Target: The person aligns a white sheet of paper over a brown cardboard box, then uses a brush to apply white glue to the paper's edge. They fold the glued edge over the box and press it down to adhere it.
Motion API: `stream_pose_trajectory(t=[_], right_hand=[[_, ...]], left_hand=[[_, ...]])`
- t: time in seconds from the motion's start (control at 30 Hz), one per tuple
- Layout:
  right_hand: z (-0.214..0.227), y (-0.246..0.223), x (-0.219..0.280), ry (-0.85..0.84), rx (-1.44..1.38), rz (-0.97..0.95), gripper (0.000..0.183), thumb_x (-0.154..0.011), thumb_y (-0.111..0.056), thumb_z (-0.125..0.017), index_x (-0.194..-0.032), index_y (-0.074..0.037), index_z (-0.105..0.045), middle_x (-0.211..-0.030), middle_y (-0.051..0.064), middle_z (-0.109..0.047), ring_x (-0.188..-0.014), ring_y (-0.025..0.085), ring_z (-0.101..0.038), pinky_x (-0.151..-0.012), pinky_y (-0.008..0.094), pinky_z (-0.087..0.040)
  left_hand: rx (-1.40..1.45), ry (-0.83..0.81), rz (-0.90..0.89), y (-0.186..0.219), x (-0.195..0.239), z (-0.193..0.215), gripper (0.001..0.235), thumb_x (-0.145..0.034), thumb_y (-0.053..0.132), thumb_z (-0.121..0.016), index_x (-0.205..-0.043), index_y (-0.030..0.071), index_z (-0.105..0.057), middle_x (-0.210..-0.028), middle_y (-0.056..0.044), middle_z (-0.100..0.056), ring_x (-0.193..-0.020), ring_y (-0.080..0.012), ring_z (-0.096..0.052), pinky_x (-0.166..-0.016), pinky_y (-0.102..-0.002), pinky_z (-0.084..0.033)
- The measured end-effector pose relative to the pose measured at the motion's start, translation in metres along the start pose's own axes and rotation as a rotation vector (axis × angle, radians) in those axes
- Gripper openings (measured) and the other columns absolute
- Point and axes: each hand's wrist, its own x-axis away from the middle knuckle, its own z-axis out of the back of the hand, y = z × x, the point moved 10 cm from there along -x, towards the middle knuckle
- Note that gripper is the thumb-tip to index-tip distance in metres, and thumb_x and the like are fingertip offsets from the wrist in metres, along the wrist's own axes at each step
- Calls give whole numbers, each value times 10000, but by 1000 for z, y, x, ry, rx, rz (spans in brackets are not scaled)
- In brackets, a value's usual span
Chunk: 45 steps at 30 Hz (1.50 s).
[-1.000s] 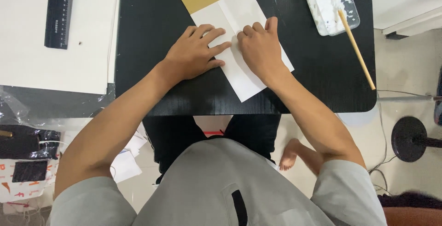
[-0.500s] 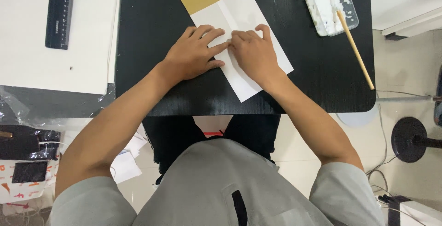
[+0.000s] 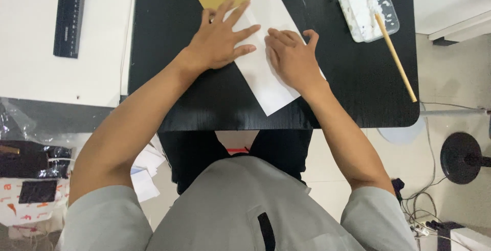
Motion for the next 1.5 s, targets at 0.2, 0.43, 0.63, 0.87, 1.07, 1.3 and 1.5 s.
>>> stream_pose_trajectory(t=[0.2,0.43,0.63,0.87,1.07,1.3,1.5], right_hand=[[3,2,-3,15,-16,-22,213,-1055,-143,-552,-1167,-141,-733,-1341,55,-702,-1172,249,-635,-938,586,-252],[-19,-7,19,-121,26,-66,533,-1095,-403,-506,-1439,1,-552,-1576,177,-486,-1442,285,-471,-1061,640,-191],[-13,-38,72,-178,70,-155,841,-1040,-565,-566,-1586,14,-294,-1681,197,-288,-1556,315,-324,-1150,673,-187],[0,-36,145,-266,37,-252,859,-1041,-649,-350,-1637,-55,-178,-1725,141,-189,-1590,304,-238,-1165,657,-122],[43,-28,160,-176,94,-232,691,-1030,-577,-479,-1444,-35,-589,-1581,109,-521,-1481,227,-462,-1134,585,-162],[88,20,114,56,-118,-115,130,-1086,-128,-594,-1111,-75,-710,-1208,65,-731,-1106,230,-672,-990,446,-300],[52,26,48,38,-144,122,242,-1090,-108,-606,-1306,-49,-699,-1403,124,-656,-1232,292,-630,-1003,485,-346]], left_hand=[[-138,142,179,-36,-19,12,614,-1069,670,-424,-1437,228,-637,-1661,-130,-205,-1477,-415,-162,-1023,-716,-240],[-83,-49,-62,4,-15,-30,578,-1104,509,-263,-1608,246,-370,-1687,-38,-293,-1544,-272,-229,-1120,-637,-141],[-50,47,-63,4,-3,-17,588,-1126,521,-289,-1612,213,-408,-1678,-68,-338,-1542,-295,-261,-1149,-644,-111],[-10,48,-84,6,-1,-13,578,-1131,496,-324,-1614,193,-413,-1679,-88,-336,-1546,-300,-252,-1146,-690,-105],[13,4,-94,4,-2,-11,581,-1131,481,-301,-1621,181,-389,-1691,-97,-299,-1553,-304,-217,-1136,-687,-97],[84,-34,-173,3,5,0,533,-1126,394,-343,-1591,153,-441,-1675,-132,-327,-1547,-352,-205,-1118,-690,-137],[117,-73,-241,3,17,4,504,-1087,349,-376,-1551,200,-505,-1680,-125,-319,-1549,-370,-203,-1079,-711,-142]])
